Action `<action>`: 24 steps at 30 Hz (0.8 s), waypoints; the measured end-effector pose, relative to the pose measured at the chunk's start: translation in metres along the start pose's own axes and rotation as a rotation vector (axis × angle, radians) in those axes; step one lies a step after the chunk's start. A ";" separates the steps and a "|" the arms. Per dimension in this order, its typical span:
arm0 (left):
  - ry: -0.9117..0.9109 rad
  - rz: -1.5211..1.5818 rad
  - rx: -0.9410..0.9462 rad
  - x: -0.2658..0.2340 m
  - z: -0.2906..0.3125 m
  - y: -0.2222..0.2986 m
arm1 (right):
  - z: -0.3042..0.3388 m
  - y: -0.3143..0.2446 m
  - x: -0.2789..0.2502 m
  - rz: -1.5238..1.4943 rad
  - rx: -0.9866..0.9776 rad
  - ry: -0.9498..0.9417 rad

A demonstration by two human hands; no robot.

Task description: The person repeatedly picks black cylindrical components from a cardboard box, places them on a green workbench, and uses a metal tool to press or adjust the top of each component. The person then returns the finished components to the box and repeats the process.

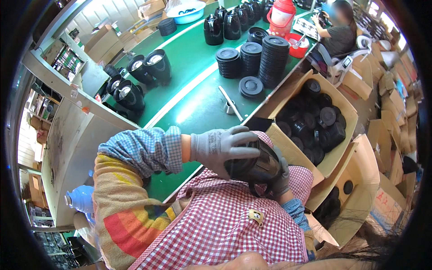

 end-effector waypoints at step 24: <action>0.349 -0.187 -0.970 0.041 0.094 -0.185 | 0.018 -0.014 -0.058 0.146 -0.054 0.354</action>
Point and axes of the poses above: each hand's wrist, its own z-axis away from the middle knuckle, its own x-axis out of the palm, y = z × x, the point moved 3 cm from there along -z, towards the middle knuckle, and after that the axes turned 5 degrees about x, right-handed, at the moved point
